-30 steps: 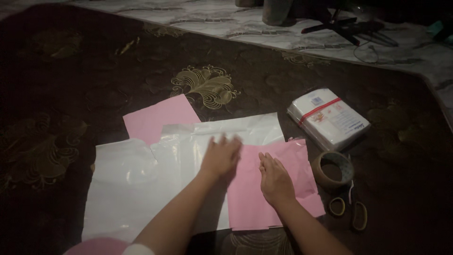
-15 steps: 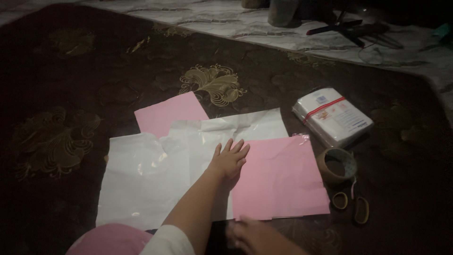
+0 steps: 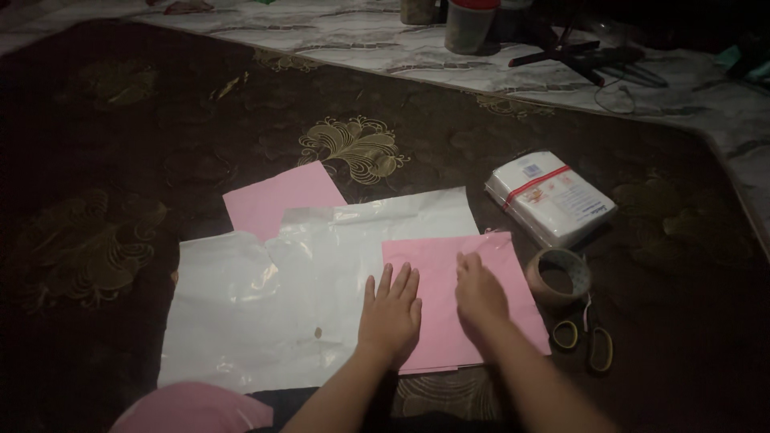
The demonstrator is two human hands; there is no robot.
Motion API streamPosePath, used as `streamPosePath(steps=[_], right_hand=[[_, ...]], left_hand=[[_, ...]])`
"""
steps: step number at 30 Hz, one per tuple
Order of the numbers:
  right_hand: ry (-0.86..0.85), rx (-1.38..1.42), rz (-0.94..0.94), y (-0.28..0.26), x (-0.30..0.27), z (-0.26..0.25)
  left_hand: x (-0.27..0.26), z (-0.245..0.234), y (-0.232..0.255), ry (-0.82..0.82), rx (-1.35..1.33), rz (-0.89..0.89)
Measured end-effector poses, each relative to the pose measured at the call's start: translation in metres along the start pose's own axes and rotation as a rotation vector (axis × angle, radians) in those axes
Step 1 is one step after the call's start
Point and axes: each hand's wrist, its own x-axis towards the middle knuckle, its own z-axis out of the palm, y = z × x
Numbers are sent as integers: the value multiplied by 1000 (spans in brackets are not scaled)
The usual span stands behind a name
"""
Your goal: The person cuts a sheet of pink paper to size using scissors, then folds it around a brown rectangular item. They secure the folded paper with clear tape, completing the wrapping of the item.
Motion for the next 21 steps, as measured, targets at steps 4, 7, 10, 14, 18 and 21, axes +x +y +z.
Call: streamPosePath(steps=[4,7,10,14,18,21], right_hand=[[-105,445,78,25,28,-38],[-184,668,275,55,10,-73],[-194,733,439,75,-26,-98],[-203,904,537,71,-47,-101],[-255,1082,409,61,-34,-92],[-273,1139,312,59,-29,-96]], left_hand=[[4,6,17,78,127,55],[-7,11,43,-120,111,142],[-25,7,66,-337,37,200],[-31,-8,79,-313,-25,229],[-37,-14,72,-138,9,263],[-41,-14,68,-252,2,183]])
